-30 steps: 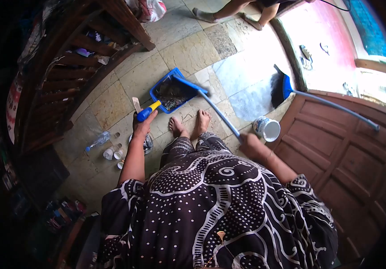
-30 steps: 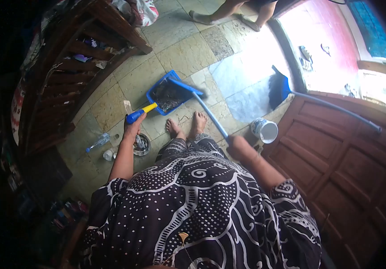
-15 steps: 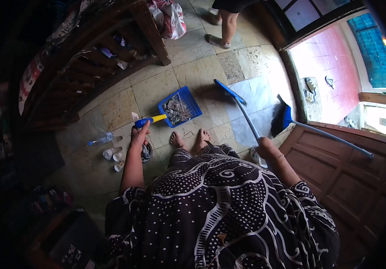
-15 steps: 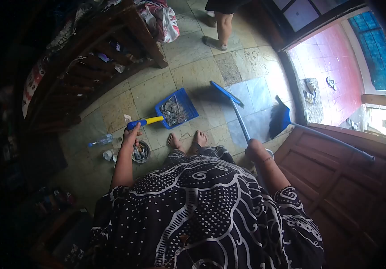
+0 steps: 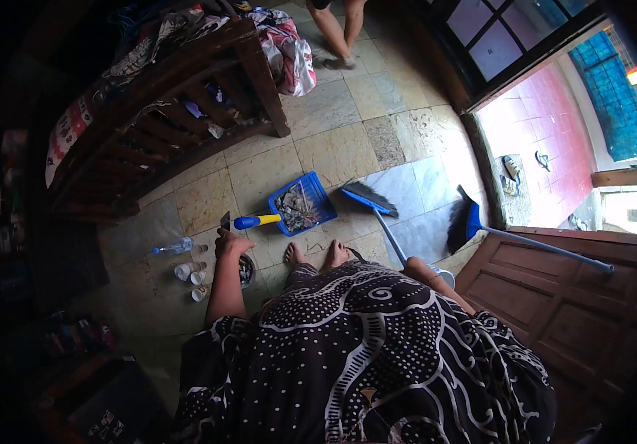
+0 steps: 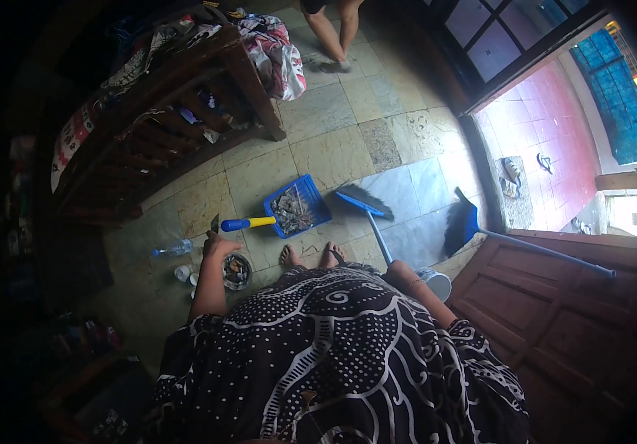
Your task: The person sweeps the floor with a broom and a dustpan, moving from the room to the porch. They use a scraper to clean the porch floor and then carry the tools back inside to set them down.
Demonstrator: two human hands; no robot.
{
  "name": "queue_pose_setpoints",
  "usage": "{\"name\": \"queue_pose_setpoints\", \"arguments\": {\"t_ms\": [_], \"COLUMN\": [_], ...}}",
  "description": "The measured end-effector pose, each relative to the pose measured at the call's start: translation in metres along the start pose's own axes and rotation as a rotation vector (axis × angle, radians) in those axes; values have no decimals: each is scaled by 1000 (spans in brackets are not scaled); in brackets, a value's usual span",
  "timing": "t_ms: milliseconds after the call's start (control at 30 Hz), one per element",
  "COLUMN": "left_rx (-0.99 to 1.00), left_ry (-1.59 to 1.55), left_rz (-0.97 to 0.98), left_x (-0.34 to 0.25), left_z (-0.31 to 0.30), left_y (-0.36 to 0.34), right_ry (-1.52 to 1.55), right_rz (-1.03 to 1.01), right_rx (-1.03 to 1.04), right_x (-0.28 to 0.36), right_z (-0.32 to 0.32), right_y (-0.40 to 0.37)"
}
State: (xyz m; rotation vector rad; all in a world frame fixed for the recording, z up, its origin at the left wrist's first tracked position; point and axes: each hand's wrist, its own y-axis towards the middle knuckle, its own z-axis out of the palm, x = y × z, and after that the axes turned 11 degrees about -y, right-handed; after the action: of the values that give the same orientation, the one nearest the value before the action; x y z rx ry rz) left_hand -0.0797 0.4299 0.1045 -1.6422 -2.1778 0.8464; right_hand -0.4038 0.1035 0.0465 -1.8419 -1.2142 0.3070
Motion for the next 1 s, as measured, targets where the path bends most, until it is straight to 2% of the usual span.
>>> {"name": "queue_pose_setpoints", "arguments": {"t_ms": [33,67,133,200,233,267,333,467,500,567,667,733,867,967,1000], "left_rx": [-1,59,119,256,132,134,-2,149,201,251,335,461,437,485,516], "left_ry": [-4,-85,-175,-774,-1015,-1018,-1261,-1059,-999,-1017,-1090,-1158,-1035,-876,-823], "left_rz": [4,-16,-36,-176,-180,-185,-253,-355,-322,-318,-262,-199,-179,-170,-149], "left_x": [12,30,51,59,60,61,58,20,15,6,9,12,-3,-12,-11], "left_z": [9,21,23,17,22,23,21,13,16,21,33,38,14,11,17], "left_y": [16,43,62,60,58,57,60,48,51,52,65,76,51,51,57], "right_ry": [-163,-163,-518,-538,-553,-557,-288,-264,-210,-172,-173,-162,-162,-202,-300], "right_rz": [-61,-60,-328,-371,-416,-416,-427,-456,-431,-422,-370,-397,-445,-429,-445], "right_rx": [100,99,54,27,1,5,-52,-78,-124,-218,-246,-267,-310,-266,-202], "right_x": [0,-3,-10,-6,-5,-9,-21,3,6,7,9,9,5,5,5], "right_z": [-8,-11,-14,-28,-33,-30,-24,-47,-48,-45,-39,-41,-33,-36,-39], "right_y": [-7,-7,-6,-12,-15,-12,1,-4,-3,2,6,2,1,6,9]}}
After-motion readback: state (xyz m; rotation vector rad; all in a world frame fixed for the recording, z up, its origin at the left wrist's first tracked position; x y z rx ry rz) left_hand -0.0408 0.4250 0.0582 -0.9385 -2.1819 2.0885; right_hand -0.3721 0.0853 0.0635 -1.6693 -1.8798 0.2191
